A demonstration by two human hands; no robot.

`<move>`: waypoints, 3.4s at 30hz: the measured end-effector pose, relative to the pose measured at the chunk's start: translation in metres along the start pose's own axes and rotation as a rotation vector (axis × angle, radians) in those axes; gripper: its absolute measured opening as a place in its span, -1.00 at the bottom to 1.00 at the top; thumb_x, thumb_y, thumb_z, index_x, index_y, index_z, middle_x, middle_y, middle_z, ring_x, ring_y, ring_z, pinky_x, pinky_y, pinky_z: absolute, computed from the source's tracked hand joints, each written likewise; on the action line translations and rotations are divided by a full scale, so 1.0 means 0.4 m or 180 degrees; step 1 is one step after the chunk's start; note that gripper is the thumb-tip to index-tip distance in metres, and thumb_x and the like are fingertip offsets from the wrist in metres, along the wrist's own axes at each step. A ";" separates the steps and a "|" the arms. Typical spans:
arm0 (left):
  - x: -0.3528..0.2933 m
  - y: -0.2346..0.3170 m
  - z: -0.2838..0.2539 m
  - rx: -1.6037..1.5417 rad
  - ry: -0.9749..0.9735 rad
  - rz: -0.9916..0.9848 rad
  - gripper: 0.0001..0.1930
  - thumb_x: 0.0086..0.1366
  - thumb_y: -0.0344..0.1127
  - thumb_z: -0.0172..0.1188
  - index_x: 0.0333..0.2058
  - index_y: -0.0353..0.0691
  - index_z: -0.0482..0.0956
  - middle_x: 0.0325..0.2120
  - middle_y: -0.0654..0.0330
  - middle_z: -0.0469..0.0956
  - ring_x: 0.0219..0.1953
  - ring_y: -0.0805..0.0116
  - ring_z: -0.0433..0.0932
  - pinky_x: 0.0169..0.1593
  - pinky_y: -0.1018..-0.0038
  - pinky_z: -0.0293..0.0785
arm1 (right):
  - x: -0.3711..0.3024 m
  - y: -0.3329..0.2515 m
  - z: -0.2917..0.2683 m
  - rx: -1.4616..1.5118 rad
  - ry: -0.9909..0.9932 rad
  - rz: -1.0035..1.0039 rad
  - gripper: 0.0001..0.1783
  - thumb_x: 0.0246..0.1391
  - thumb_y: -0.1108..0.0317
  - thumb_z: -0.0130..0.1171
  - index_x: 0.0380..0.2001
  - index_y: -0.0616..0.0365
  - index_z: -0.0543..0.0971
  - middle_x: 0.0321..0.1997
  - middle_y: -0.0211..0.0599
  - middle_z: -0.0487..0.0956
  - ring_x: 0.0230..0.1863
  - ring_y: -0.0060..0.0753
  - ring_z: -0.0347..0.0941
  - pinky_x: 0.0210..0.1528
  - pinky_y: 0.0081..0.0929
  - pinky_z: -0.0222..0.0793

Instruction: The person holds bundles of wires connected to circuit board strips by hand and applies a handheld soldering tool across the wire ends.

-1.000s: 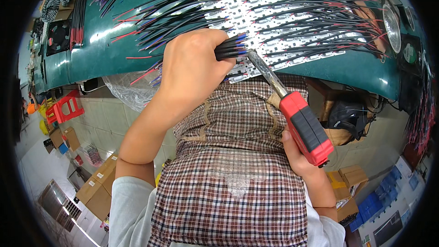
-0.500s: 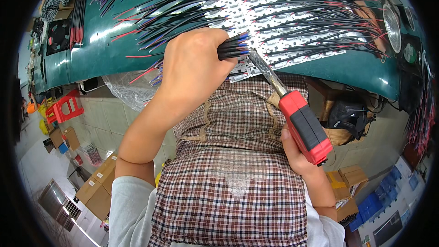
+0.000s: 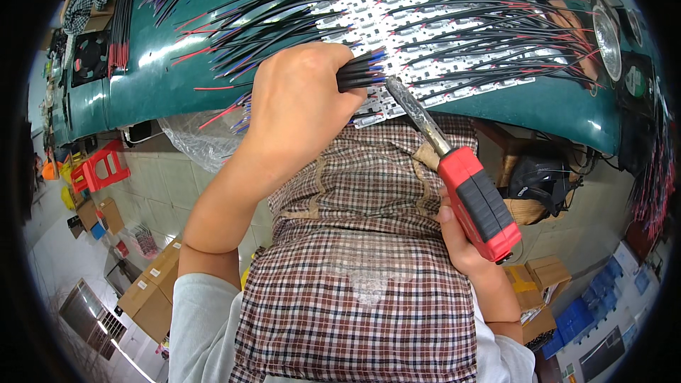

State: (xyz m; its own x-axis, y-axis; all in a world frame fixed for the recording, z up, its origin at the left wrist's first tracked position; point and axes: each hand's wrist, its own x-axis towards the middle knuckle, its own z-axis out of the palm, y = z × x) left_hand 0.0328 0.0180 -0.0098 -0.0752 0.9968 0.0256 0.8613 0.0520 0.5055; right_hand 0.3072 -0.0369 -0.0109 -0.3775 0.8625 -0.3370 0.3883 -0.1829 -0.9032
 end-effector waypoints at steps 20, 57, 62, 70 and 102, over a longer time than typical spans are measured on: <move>0.019 -0.012 -0.011 -0.0002 -0.0215 0.0336 -0.86 -0.06 -0.37 0.33 -0.55 -0.28 0.56 -0.56 0.05 0.54 -0.44 0.02 0.56 -0.33 0.20 0.44 | 0.014 -0.017 -0.005 -0.0126 -0.0207 -0.0034 -0.90 0.16 0.50 0.14 -0.27 0.30 0.54 -0.43 -0.30 0.55 -0.42 -0.46 0.49 -0.33 -0.45 0.42; -0.052 0.021 -0.023 -0.0509 -0.0051 -0.0199 -0.83 0.08 -0.39 0.30 -0.34 -0.25 0.55 -0.53 0.05 0.59 -0.45 0.01 0.59 -0.36 0.26 0.47 | -0.045 -0.031 -0.029 0.0430 0.0089 -0.0006 -0.78 0.18 0.42 0.07 -0.16 0.33 0.43 -0.51 -0.32 0.44 -0.60 -0.65 0.25 -0.52 -0.63 0.24; -0.058 0.011 0.020 -0.0249 0.0051 -0.0108 -0.79 0.00 -0.34 0.35 -0.39 -0.25 0.55 -0.56 0.05 0.57 -0.47 0.02 0.57 -0.39 0.22 0.45 | -0.044 -0.010 -0.007 0.0060 0.0178 0.0009 -0.73 0.20 0.35 0.08 -0.14 0.33 0.42 -0.55 -0.34 0.43 -0.71 -0.73 0.15 -0.65 -0.71 0.06; -0.052 0.016 0.026 -0.0401 0.0054 -0.0066 -0.79 -0.03 -0.37 0.33 -0.39 -0.29 0.55 -0.53 0.00 0.58 -0.44 -0.05 0.57 -0.33 0.20 0.46 | -0.038 -0.003 -0.027 0.0123 -0.0112 0.0135 -0.84 0.14 0.53 0.15 -0.19 0.31 0.52 -0.38 -0.30 0.54 -0.40 -0.51 0.47 -0.32 -0.51 0.42; -0.011 0.005 0.006 -0.0249 -0.0177 0.0061 -0.83 -0.06 -0.37 0.35 -0.53 -0.33 0.56 -0.61 -0.04 0.54 -0.48 -0.06 0.55 -0.35 0.18 0.46 | -0.019 0.003 -0.021 -0.0628 -0.0133 -0.0220 -0.85 0.10 0.50 0.20 -0.24 0.29 0.59 -0.34 -0.25 0.60 -0.37 -0.40 0.54 -0.29 -0.42 0.45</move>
State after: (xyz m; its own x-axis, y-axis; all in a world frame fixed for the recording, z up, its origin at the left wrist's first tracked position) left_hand 0.0360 0.0137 -0.0109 -0.0293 0.9995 -0.0110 0.8202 0.0304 0.5712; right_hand 0.3175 -0.0398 -0.0070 -0.4421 0.8487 -0.2904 0.5157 -0.0244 -0.8564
